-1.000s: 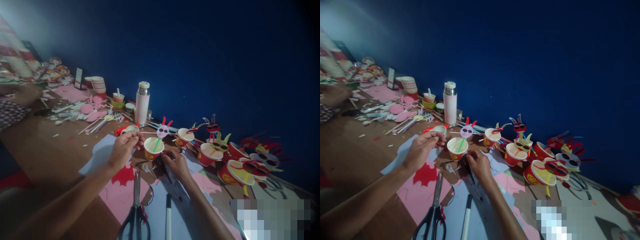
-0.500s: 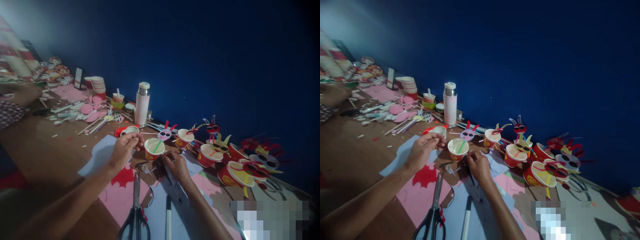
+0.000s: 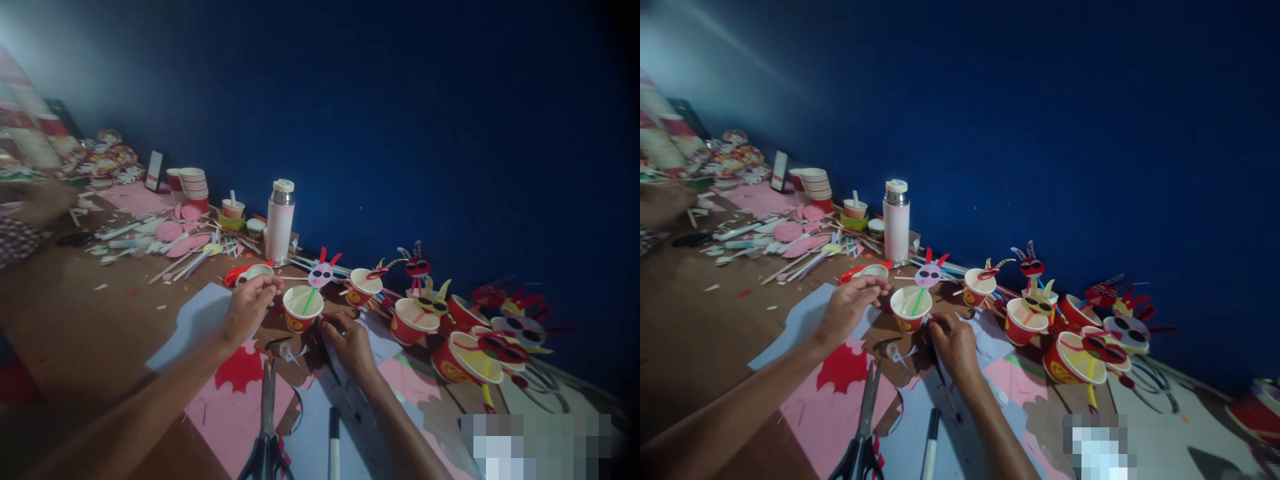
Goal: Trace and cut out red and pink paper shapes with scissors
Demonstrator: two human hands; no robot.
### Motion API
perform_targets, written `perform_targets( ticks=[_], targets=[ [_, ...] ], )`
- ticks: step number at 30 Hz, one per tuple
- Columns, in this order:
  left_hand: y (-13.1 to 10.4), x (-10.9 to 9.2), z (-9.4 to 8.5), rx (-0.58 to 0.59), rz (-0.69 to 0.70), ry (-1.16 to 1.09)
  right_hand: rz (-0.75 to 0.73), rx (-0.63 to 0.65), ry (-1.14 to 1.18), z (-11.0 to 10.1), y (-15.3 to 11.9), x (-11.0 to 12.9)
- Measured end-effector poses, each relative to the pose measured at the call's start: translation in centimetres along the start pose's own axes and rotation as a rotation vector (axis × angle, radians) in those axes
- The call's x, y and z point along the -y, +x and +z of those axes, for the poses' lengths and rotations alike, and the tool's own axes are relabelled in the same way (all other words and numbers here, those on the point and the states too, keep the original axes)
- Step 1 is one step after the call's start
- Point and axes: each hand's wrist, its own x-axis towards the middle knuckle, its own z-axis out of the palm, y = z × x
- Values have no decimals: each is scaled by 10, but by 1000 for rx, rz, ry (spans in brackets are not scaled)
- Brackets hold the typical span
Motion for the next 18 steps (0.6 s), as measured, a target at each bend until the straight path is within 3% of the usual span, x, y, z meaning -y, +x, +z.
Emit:
perform_targets(
  ticks=[18],
  targets=[
    [-3, 8, 6, 33, 22, 162, 45, -45, -3, 0, 1, 8]
  ],
)
